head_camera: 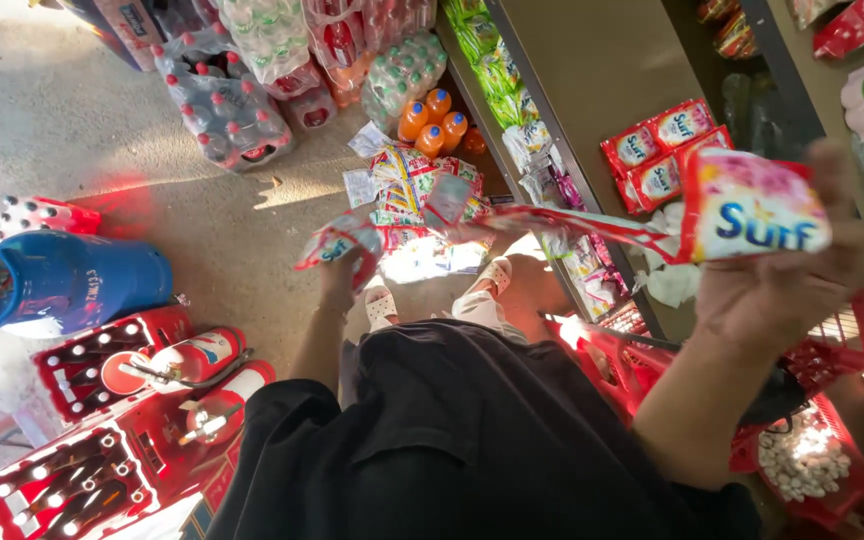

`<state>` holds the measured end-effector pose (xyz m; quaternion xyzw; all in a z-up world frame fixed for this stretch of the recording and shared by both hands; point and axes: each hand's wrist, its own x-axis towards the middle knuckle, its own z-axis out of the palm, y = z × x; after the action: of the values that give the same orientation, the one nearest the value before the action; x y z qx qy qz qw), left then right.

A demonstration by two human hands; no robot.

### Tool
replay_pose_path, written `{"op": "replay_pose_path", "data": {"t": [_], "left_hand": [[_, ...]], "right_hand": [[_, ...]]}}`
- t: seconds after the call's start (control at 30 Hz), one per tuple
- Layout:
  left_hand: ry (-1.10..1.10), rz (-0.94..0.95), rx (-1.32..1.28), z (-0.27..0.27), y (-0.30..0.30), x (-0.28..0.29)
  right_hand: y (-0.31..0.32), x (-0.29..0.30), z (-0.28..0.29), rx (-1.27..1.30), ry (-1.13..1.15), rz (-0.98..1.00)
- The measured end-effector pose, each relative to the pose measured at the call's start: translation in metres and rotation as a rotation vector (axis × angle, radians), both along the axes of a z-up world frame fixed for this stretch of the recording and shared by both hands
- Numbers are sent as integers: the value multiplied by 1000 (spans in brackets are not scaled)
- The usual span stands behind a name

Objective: The person organizes and arranges laundry detergent sachets on a shelf or display area.

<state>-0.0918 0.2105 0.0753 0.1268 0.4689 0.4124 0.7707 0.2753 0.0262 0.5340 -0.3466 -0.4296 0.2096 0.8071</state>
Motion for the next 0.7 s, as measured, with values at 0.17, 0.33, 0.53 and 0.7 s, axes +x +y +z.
{"op": "replay_pose_path", "data": {"t": [0.17,0.33,0.53,0.7], "left_hand": [[302,13,180,-53,1,-38],[320,-144,-17,-37,13,3],[-26,-485,-2,-50,-12,150],[-34,-887,112,95,-60,292]], "right_hand": [[-21,-9,30,-19,110,-171],[-75,0,-3,-203,-296,-313],[-170,-20,-39,-302,-85,-552],[-244,-56,-49,-390,-119,-854]]}}
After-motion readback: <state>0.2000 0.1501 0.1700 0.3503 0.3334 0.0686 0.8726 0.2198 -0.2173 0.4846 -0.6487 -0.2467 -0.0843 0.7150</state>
